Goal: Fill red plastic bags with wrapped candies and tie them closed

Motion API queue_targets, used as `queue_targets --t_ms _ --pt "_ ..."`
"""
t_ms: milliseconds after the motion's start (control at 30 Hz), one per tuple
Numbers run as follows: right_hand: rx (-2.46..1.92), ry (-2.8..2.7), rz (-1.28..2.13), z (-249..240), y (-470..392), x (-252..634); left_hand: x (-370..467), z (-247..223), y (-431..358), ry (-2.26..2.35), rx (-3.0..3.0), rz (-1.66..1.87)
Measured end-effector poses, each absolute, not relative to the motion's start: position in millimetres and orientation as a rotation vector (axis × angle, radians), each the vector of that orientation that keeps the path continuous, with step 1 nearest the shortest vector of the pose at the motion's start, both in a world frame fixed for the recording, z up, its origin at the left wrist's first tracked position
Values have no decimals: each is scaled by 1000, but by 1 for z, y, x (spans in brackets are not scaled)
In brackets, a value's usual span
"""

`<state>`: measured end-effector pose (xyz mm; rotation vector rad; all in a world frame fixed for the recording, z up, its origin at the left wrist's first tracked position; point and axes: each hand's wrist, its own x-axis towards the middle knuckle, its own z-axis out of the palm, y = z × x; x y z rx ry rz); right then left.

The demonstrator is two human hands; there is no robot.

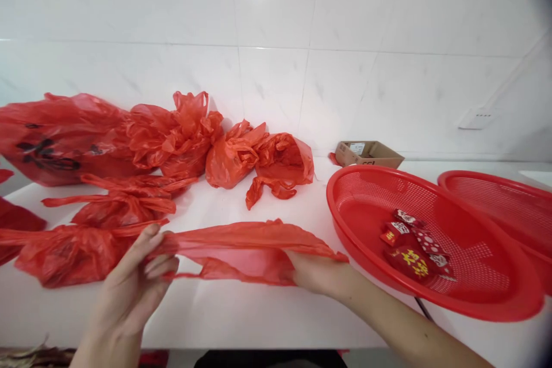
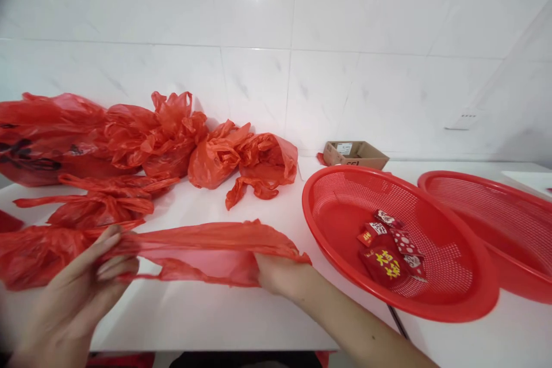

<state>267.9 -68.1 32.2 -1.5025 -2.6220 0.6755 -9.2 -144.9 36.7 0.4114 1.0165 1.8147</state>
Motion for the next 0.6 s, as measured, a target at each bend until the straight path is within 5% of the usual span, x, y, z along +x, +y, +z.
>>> queue_targets --t_ms 133,367,600 --pt "-1566 -2763 720 50 -77 262 19 12 -126 1316 581 2034" --pt "-1635 -2936 670 50 -90 233 92 -6 -132 1314 826 1570" --pt "-1389 -2890 636 72 -71 256 60 -14 -129 1171 472 1467"
